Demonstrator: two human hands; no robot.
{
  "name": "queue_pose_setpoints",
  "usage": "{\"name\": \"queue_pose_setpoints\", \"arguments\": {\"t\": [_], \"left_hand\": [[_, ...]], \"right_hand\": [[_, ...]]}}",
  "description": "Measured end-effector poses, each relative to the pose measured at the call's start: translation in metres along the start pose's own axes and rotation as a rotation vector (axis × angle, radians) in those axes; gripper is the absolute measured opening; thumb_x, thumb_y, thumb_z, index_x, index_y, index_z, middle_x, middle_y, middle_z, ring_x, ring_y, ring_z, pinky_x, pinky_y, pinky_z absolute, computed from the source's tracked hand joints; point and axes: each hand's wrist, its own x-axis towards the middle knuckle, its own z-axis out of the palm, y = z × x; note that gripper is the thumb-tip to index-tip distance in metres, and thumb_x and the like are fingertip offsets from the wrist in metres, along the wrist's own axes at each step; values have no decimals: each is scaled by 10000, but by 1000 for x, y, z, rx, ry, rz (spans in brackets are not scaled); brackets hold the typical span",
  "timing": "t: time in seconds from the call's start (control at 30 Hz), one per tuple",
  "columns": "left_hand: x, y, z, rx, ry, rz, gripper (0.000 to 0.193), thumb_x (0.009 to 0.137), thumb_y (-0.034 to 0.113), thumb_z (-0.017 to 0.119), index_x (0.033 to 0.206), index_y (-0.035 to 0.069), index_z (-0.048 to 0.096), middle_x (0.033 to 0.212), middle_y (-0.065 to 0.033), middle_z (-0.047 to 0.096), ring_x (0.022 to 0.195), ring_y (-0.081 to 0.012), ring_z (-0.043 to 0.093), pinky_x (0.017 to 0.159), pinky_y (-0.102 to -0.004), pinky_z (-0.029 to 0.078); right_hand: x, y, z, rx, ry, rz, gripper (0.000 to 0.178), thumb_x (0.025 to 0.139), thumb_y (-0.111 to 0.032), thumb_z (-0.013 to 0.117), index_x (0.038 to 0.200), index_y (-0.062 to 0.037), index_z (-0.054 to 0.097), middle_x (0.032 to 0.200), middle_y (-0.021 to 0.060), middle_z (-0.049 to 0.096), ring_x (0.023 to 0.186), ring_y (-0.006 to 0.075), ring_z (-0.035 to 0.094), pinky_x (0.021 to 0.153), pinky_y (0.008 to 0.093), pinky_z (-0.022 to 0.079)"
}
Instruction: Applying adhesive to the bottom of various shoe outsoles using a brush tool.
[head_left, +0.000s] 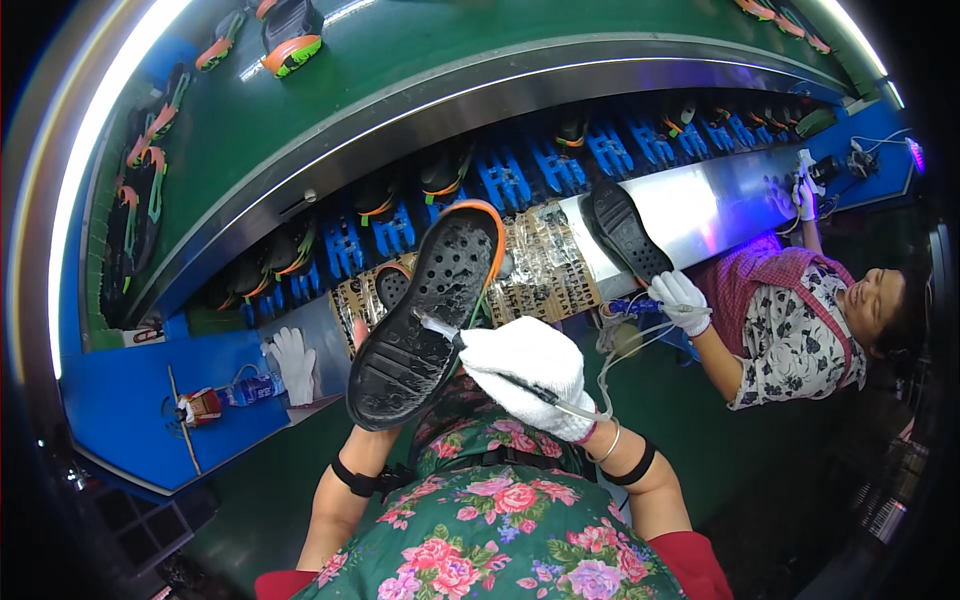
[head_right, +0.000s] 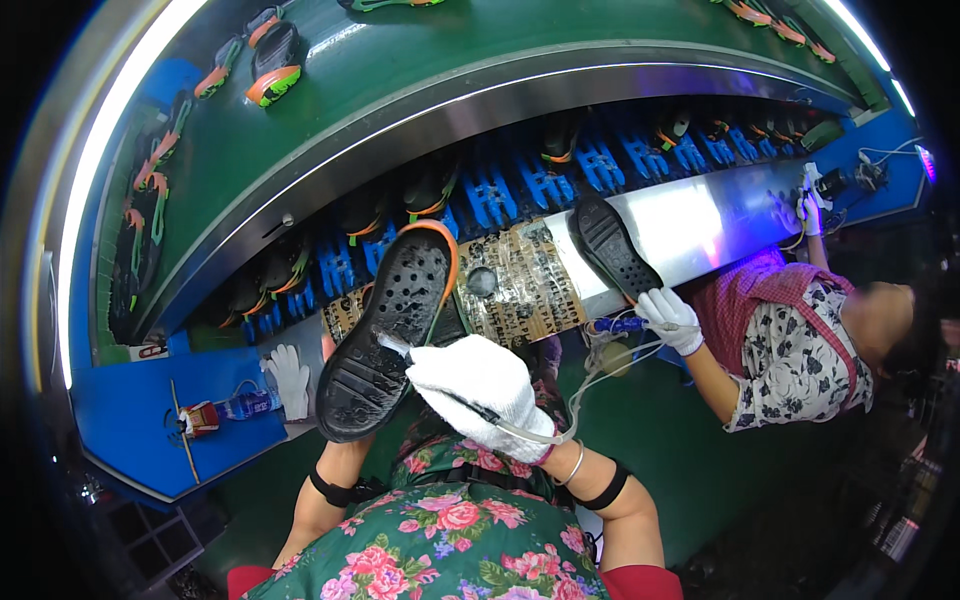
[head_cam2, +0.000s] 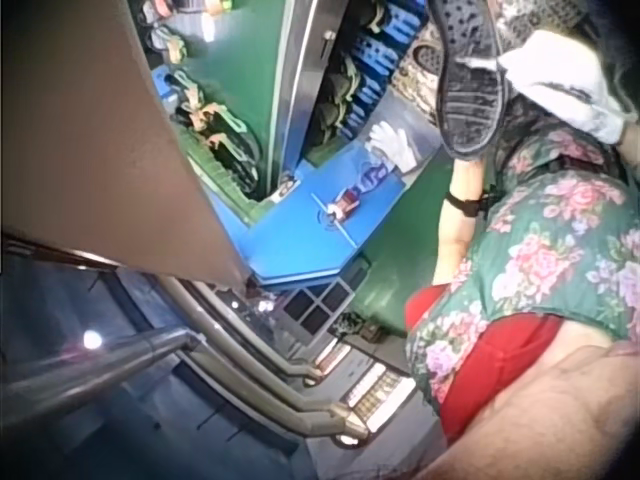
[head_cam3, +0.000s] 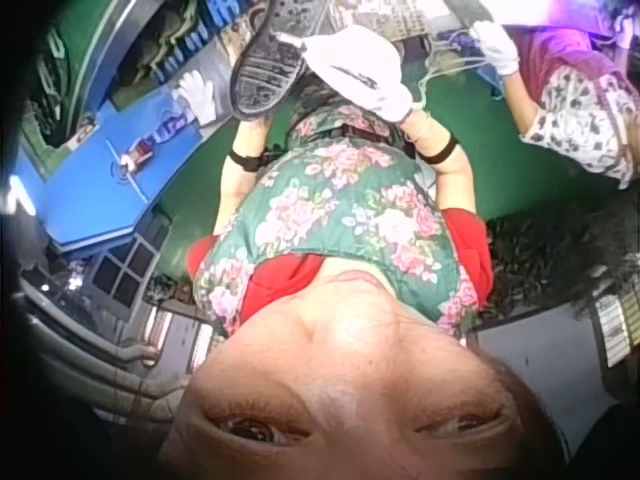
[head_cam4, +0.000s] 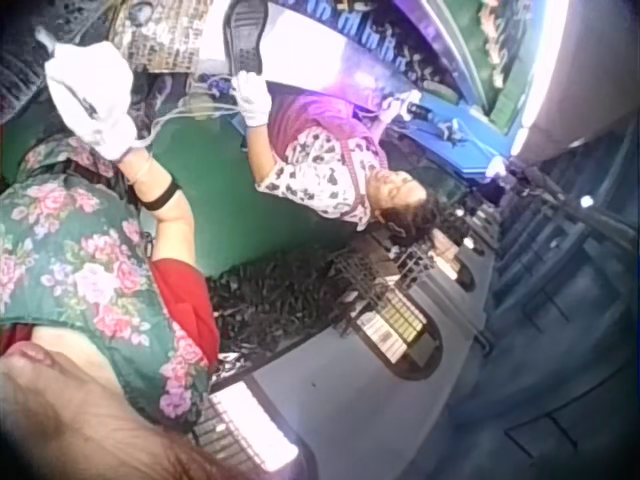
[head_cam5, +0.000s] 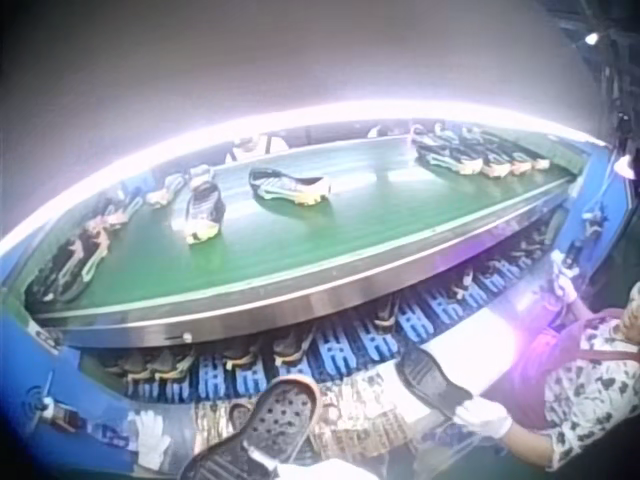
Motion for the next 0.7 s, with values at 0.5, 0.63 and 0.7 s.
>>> {"name": "queue_pose_setpoints", "arguments": {"t": [0.5,0.63,0.7], "left_hand": [[22,-32,-24,237,15,-84,915,931,764,531,1568,116,424,1494,-147,559,1337,-312,589,1145,-522,473],[18,-34,-37,262,7,-63,790,1010,662,488,1570,110,417,1515,-158,542,1353,-314,574,1173,-518,440],[20,-35,-36,138,-144,-114,710,1052,599,460,1564,108,425,1537,-164,522,1367,-323,560,1196,-527,407]], "right_hand": [[43,-3,-6,-196,63,-128,330,760,19,792,1079,-66,798,1078,128,784,890,279,740,780,367,576],[46,-9,-1,-239,37,-107,449,757,-7,760,1199,-86,771,1214,149,752,1010,298,727,835,391,575],[45,-15,5,-313,-109,-201,445,773,-5,763,1210,-93,767,1216,134,750,1014,292,724,832,389,575]]}}
